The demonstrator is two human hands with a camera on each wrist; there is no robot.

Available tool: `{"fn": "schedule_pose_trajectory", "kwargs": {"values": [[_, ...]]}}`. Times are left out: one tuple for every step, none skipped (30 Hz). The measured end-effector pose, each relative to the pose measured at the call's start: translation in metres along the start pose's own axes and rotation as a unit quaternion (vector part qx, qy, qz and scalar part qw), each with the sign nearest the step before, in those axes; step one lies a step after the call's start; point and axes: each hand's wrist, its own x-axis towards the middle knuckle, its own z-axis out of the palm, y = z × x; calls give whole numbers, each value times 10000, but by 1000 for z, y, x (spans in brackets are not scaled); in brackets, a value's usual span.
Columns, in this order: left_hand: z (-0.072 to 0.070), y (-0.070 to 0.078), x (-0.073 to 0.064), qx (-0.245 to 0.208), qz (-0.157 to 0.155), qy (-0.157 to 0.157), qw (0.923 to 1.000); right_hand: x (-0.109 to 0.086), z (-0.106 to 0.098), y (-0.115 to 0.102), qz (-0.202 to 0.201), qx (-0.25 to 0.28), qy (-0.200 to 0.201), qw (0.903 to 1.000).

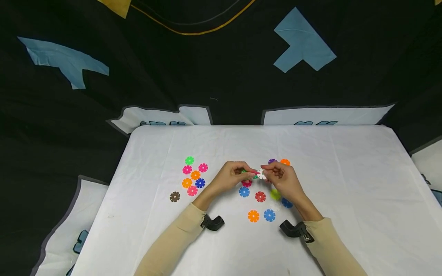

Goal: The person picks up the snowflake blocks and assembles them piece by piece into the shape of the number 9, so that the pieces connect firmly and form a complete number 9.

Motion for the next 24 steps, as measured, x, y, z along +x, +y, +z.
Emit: {"fn": "schedule_pose_trajectory", "kwargs": {"values": [[0,1,0,-18,16,-45,10000,1,0,0,17,63,-34,10000],[-1,1,0,-4,30,-103,9999,3,-1,0,27,98,-44,9999],[-1,2,1,58,52,-168,9998,4,-2,0,23,126,-25,9999],[-2,3,1,107,90,-233,9996,6,-3,1,10,73,13,10000],[-3,4,1,163,117,-285,9994,7,-4,2,2,-170,71,9998],[-5,5,0,212,132,-332,9991,8,-6,5,-33,-545,118,9984],[-6,6,0,279,154,-357,9989,9,-7,8,-85,-995,134,9949],[-8,5,0,368,166,-351,9986,10,-9,12,-141,-1471,136,9889],[-9,5,0,440,170,-334,9983,10,-9,16,-181,-1974,91,9801],[-10,5,-1,462,171,-322,9983,10,-9,20,-219,-2480,2,9685],[-11,4,-1,491,177,-313,9981,10,-9,23,-252,-2905,-104,9565],[-12,4,-1,527,197,-308,9979,9,-8,26,-304,-3176,-211,9475],[-12,3,-1,599,225,-278,9976,9,-7,28,-334,-3367,-295,9406],[-13,3,0,647,251,-233,9973,9,-6,30,-350,-3504,-328,9354],[-13,3,0,673,283,-187,9972,8,-5,31,-351,-3586,-329,9323],[-14,2,0,706,332,-131,9969,8,-4,31,-357,-3635,-298,9304],[-14,2,0,741,370,-62,9965,8,-3,31,-352,-3654,-255,9298],[-14,2,0,759,406,9,9963,8,-3,31,-335,-3659,-211,9298],[-14,2,0,800,430,84,9958,8,-2,31,-295,-3642,-179,9307],[-15,2,1,824,441,152,9955,8,-2,31,-251,-3601,-153,9325],[-15,1,1,863,442,217,9951,8,-3,31,-203,-3570,-135,9338],[-15,1,1,886,428,284,9947,8,-3,30,-167,-3545,-119,9348],[-15,1,1,903,408,345,9945,8,-4,30,-132,-3489,-106,9370],[-14,1,1,926,377,403,9942,7,-5,29,-112,-3440,-92,9389]]}}
